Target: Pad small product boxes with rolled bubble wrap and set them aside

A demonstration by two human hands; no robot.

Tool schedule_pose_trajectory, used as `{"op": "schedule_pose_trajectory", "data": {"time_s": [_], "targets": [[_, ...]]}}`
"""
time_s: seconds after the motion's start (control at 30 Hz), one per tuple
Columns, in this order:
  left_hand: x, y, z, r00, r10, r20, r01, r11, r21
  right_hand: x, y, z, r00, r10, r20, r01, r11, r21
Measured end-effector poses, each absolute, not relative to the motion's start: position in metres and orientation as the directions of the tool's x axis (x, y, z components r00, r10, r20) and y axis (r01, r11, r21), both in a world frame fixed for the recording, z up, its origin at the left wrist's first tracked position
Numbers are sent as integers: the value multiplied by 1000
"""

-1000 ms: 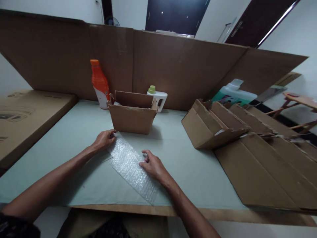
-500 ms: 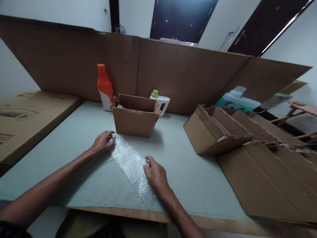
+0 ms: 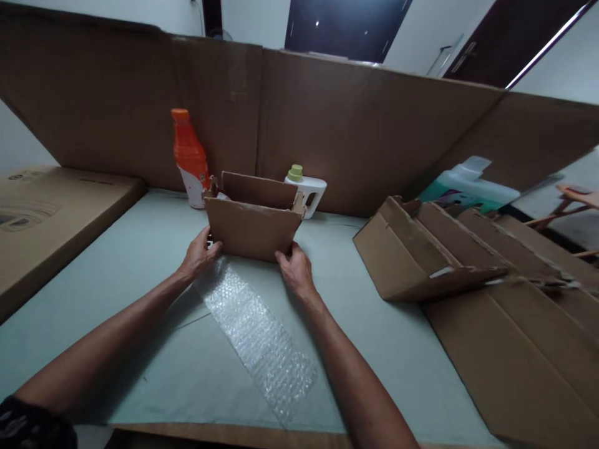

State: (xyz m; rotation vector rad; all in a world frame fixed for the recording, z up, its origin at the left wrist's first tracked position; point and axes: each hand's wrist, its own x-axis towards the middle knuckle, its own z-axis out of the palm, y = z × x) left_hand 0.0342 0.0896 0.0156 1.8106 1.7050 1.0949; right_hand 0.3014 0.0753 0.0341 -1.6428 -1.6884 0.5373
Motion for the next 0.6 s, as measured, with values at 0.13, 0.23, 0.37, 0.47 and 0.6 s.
{"op": "schedule_pose_trajectory", "data": {"time_s": [0.13, 0.23, 0.37, 0.47, 0.6], "targets": [[29, 120, 22, -97, 969, 227, 653, -110, 749, 290, 87, 29, 13, 980, 198, 659, 141, -739], [21, 125, 27, -100, 973, 210, 690, -85, 719, 291, 72, 28, -47, 982, 182, 642, 170, -747], [2, 83, 26, -88, 979, 183, 775, -49, 630, 306, 14, 28, -145, 983, 114, 673, 183, -717], [-11, 39, 20, -77, 989, 127, 839, -5, 544, 308, -31, 27, -191, 980, 61, 800, 191, -568], [-9, 3, 15, -43, 997, 62, 884, 10, 468, 286, -60, 25, -238, 971, 11, 918, 228, -323]]}}
